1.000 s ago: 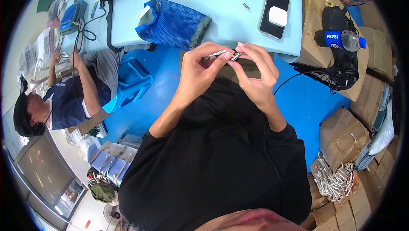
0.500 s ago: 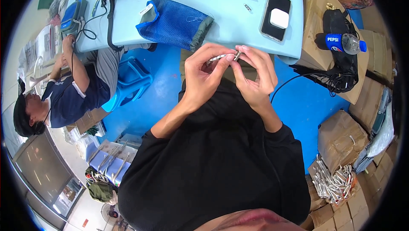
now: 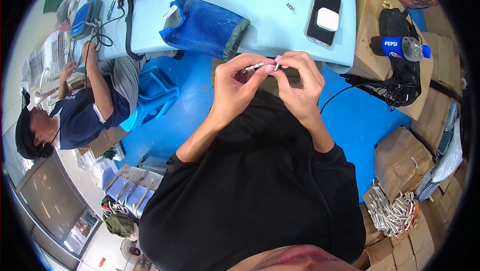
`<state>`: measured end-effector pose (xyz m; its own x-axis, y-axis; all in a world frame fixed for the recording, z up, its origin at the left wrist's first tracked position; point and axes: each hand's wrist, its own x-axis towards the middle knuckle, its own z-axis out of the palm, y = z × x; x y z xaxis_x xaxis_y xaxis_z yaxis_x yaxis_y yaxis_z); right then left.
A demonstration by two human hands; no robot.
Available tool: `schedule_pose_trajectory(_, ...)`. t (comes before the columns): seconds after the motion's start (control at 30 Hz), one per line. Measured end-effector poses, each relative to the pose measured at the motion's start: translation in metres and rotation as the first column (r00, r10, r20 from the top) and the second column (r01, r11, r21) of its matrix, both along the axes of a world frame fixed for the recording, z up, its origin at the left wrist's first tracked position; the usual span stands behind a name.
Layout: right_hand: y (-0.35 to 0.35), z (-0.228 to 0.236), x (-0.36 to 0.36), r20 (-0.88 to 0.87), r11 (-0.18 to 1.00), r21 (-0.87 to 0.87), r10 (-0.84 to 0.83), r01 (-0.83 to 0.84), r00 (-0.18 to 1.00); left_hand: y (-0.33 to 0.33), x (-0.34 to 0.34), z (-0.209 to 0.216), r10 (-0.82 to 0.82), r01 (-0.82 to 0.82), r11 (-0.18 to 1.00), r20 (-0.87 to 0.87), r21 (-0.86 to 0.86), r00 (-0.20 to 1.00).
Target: Threading cords through blue mesh bags to create drawstrings.
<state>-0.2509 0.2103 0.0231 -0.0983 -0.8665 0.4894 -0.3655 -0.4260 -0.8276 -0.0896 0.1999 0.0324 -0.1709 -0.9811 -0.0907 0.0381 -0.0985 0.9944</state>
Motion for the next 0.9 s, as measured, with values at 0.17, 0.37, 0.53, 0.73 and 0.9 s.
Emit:
schedule_pose_trajectory(0.17,0.0,-0.003,0.0,-0.035,1.0,-0.008,0.019,-0.019,0.999,-0.002,0.006,0.001,-0.04,0.038,0.999,0.057,0.037,0.998)
schedule_pose_trajectory(0.37,0.002,-0.005,-0.001,-0.068,0.999,0.018,0.034,-0.033,0.997,-0.006,0.011,0.008,-0.124,0.129,0.992,0.207,-0.008,0.97)
schedule_pose_trajectory(0.53,0.0,-0.005,0.001,-0.089,0.999,-0.006,0.039,-0.04,0.995,-0.003,0.006,0.01,-0.012,0.032,0.997,0.276,-0.069,0.961)
schedule_pose_trajectory(0.73,0.001,-0.008,0.001,-0.091,0.998,0.019,0.057,-0.056,0.994,-0.003,0.003,0.009,0.008,0.021,0.993,0.237,-0.119,0.972)
schedule_pose_trajectory(0.9,0.002,-0.009,0.005,-0.052,0.998,0.021,0.065,-0.064,0.996,-0.003,0.01,0.003,-0.013,0.027,0.997,0.2,-0.068,0.98)
